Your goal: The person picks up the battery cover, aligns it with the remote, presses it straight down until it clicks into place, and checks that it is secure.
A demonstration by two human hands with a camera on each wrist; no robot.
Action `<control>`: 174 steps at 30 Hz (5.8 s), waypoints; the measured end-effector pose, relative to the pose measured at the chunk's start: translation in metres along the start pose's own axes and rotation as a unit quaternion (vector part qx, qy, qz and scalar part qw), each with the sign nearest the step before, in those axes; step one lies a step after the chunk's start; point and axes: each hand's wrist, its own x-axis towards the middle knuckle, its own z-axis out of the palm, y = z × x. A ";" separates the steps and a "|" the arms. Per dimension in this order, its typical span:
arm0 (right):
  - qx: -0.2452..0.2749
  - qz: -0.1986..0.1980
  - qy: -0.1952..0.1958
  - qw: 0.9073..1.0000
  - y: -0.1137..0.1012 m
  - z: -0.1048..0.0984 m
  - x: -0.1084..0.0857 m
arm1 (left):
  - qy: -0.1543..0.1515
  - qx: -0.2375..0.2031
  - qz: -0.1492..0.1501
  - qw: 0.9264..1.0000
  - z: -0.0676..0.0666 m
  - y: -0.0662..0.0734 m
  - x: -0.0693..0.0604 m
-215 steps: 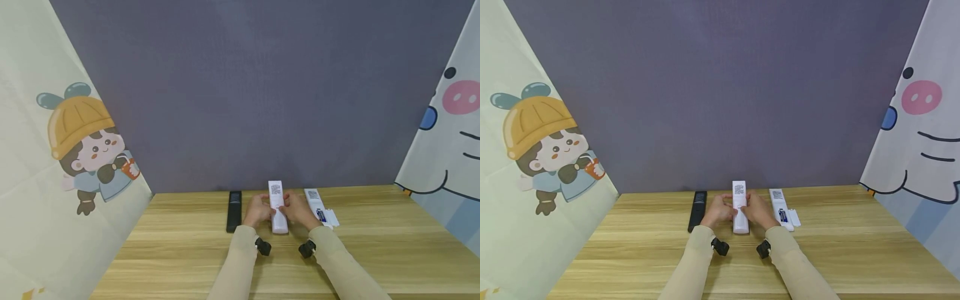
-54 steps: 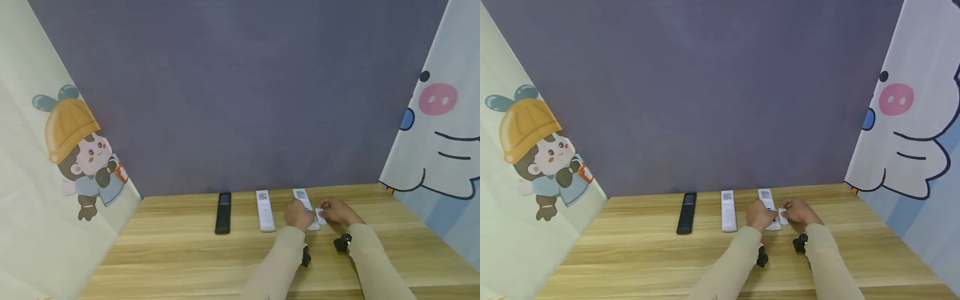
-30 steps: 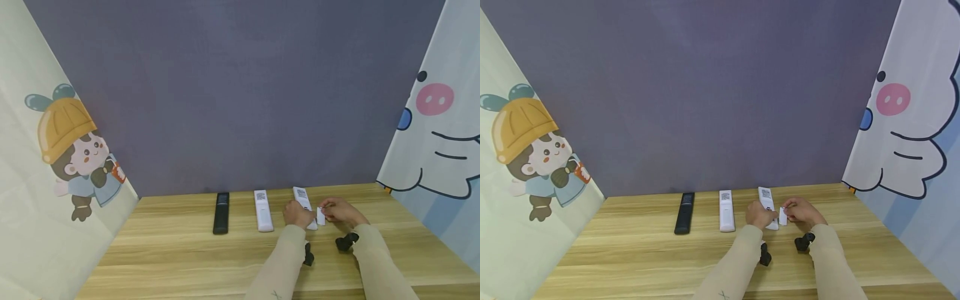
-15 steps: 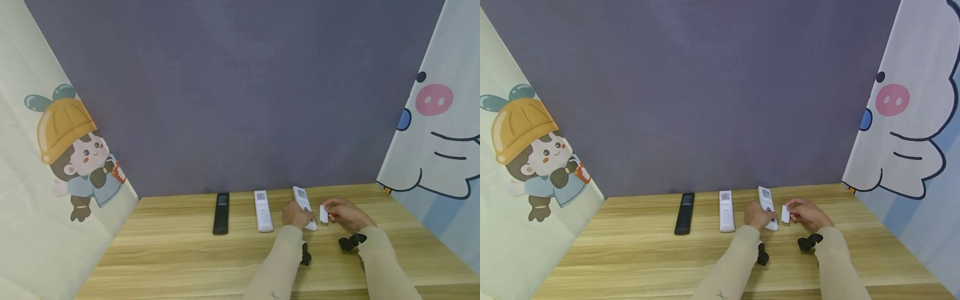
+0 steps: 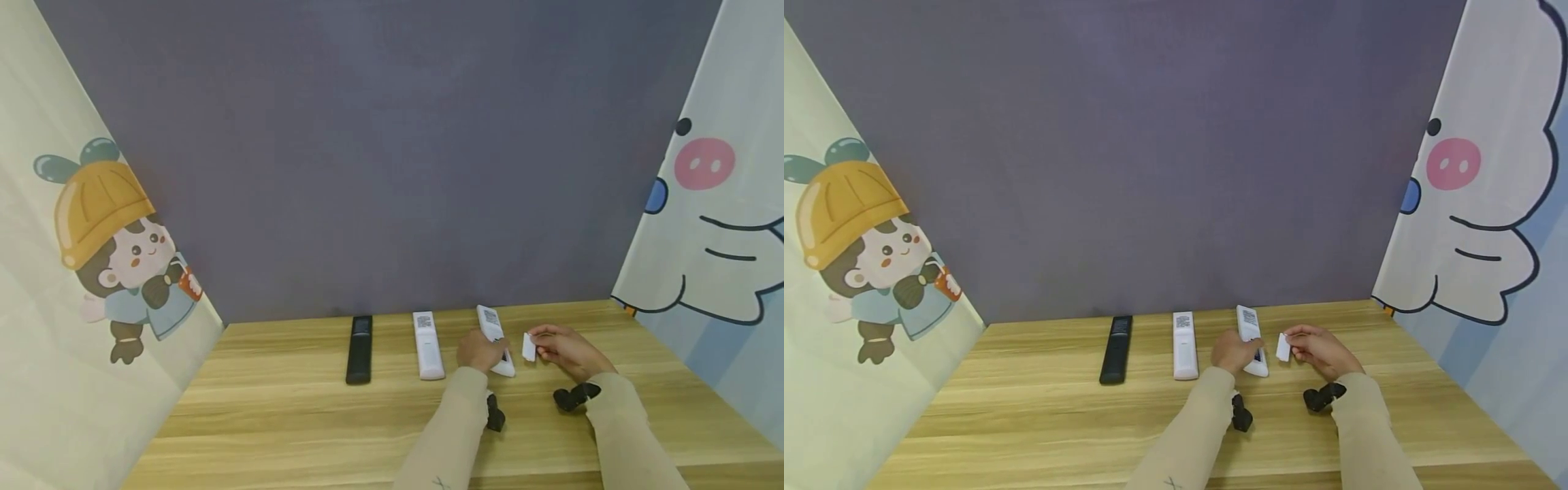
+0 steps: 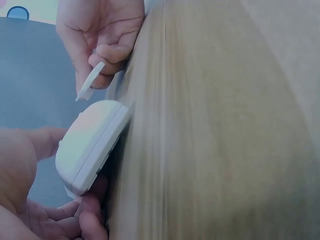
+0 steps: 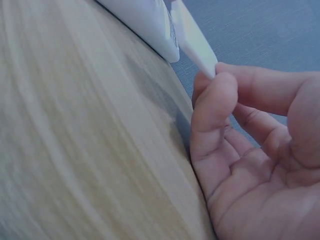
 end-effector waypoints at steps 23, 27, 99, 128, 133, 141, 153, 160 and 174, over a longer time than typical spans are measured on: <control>0.008 0.009 0.021 1.000 0.000 0.003 -0.001 | -0.023 0.031 -0.007 0.999 -0.013 -0.003 0.010; 0.009 0.011 0.022 1.000 0.000 0.002 -0.001 | -0.019 0.003 -0.008 1.000 -0.014 -0.004 0.010; -0.260 -0.088 0.026 0.961 -0.064 0.040 -0.007 | -0.031 -0.214 -0.008 0.976 -0.025 -0.026 0.003; -0.273 -0.113 -0.031 0.955 -0.063 0.053 -0.001 | -0.051 -0.250 -0.021 0.967 -0.025 -0.024 0.002; -0.277 -0.114 -0.037 0.953 -0.063 0.054 0.000 | -0.054 -0.261 -0.026 0.963 -0.024 -0.025 0.003; -0.284 -0.112 -0.033 0.952 -0.062 0.057 -0.001 | -0.056 -0.265 -0.030 0.962 -0.024 -0.024 0.002; -0.282 -0.115 -0.041 0.951 -0.061 0.060 0.002 | -0.059 -0.254 -0.026 0.965 -0.026 -0.024 0.001; -0.279 -0.130 -0.050 0.950 -0.061 0.062 0.003 | -0.058 -0.254 -0.029 0.965 -0.026 -0.024 0.002; -0.299 -0.140 -0.047 0.943 -0.058 0.065 0.006 | -0.055 -0.256 -0.038 0.964 -0.026 -0.023 0.003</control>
